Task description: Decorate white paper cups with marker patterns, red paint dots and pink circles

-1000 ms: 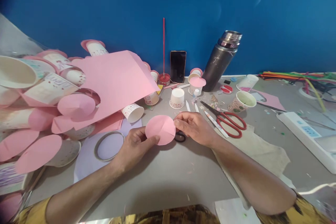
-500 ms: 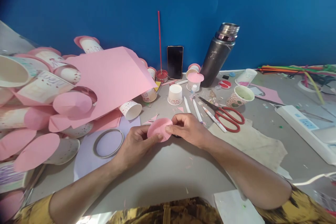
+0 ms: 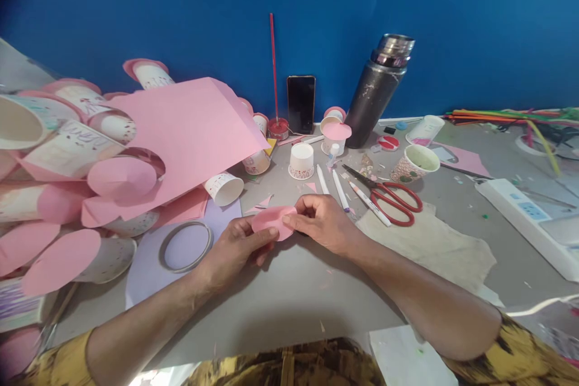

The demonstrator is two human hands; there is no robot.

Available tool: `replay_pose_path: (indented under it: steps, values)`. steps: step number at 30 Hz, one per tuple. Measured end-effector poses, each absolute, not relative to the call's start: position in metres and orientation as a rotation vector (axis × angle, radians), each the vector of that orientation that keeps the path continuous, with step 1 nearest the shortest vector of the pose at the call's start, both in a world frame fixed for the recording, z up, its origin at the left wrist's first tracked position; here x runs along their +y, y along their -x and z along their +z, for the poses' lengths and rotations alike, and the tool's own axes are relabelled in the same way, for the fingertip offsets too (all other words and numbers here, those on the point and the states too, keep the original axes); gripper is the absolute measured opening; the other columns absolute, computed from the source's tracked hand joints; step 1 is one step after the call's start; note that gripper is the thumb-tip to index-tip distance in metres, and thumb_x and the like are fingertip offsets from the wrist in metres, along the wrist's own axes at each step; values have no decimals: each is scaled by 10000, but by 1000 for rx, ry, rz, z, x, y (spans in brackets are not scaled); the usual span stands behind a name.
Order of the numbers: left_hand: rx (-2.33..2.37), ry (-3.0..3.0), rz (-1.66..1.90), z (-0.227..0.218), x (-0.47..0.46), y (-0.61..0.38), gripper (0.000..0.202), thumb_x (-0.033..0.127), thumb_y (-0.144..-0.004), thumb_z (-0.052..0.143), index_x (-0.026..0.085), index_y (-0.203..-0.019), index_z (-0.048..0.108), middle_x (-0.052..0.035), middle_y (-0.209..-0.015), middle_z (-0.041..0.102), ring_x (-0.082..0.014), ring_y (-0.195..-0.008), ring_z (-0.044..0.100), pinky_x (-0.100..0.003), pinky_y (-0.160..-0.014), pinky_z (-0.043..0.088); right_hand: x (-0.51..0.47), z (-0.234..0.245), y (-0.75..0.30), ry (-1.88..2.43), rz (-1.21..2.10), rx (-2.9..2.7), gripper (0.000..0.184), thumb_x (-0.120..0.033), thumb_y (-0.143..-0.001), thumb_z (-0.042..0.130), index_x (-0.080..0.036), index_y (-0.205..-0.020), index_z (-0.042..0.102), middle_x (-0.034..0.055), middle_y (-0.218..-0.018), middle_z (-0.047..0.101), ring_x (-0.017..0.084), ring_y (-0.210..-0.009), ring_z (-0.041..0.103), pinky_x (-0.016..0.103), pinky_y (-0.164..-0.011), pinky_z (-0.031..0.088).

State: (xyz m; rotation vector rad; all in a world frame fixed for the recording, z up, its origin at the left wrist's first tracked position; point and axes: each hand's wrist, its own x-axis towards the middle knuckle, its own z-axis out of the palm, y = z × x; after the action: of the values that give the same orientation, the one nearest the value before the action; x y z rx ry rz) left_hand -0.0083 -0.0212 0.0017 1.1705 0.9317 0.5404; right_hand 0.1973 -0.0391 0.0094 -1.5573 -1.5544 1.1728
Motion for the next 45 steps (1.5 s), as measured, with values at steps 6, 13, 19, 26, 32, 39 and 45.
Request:
replay_pose_path:
  steps: [6, 13, 19, 26, 32, 39, 45]
  values:
    - [1060, -1320, 609, 11, -24, 8, 293, 400, -808, 705, 184, -624, 633, 6, -641, 549, -137, -639, 468, -275, -597, 343, -43, 8, -194, 1588, 1108, -1581, 308, -432, -806, 733, -200, -679, 575, -60, -595, 483, 108, -581, 388, 262, -529, 284]
    - [1016, -1061, 705, 7, -21, 5, 227, 328, -694, 843, 168, -748, 690, -14, -730, 665, -136, -688, 550, -268, -666, 414, -48, 10, -186, 1495, 1064, -1553, 167, -335, -806, 748, -198, -857, 667, -47, -672, 586, 114, -604, 467, 251, -561, 364]
    - [907, -741, 830, 2, -23, 0, 314, 356, -689, 888, 172, -764, 645, 13, -693, 613, -120, -635, 541, -255, -597, 441, -51, 15, -175, 1436, 1142, -1473, 225, -414, -833, 694, -206, -836, 610, -25, -710, 589, 127, -617, 491, 259, -576, 408]
    - [1001, -1200, 769, 15, -19, 10, 318, 362, -775, 802, 218, -1050, 734, -29, -971, 723, -184, -871, 639, -308, -785, 506, -49, 14, -180, 1610, 827, -1704, 289, -303, -824, 579, -229, -623, 383, -58, -579, 390, 113, -573, 347, 269, -546, 273]
    - [1067, -1565, 556, 21, -12, 17, 219, 371, -802, 734, 209, -946, 764, -46, -978, 738, -188, -831, 617, -310, -744, 467, -52, 18, -184, 1735, 734, -2061, 268, -197, -756, 635, -216, -621, 405, -52, -569, 460, 115, -566, 367, 281, -562, 239]
    - [1141, -1458, 553, 13, -10, 16, 245, 407, -784, 730, 189, -706, 651, 10, -696, 600, -130, -650, 501, -270, -612, 378, -52, 23, -182, 1724, 840, -1999, 148, -248, -807, 681, -213, -717, 568, -48, -627, 573, 123, -613, 473, 270, -589, 290]
    - [1122, -1220, 656, 7, -11, 15, 280, 413, -760, 770, 178, -711, 627, 11, -682, 598, -123, -640, 498, -266, -614, 375, -50, 19, -182, 1649, 999, -1772, 136, -336, -836, 679, -212, -788, 649, -52, -646, 587, 123, -615, 476, 267, -577, 327]
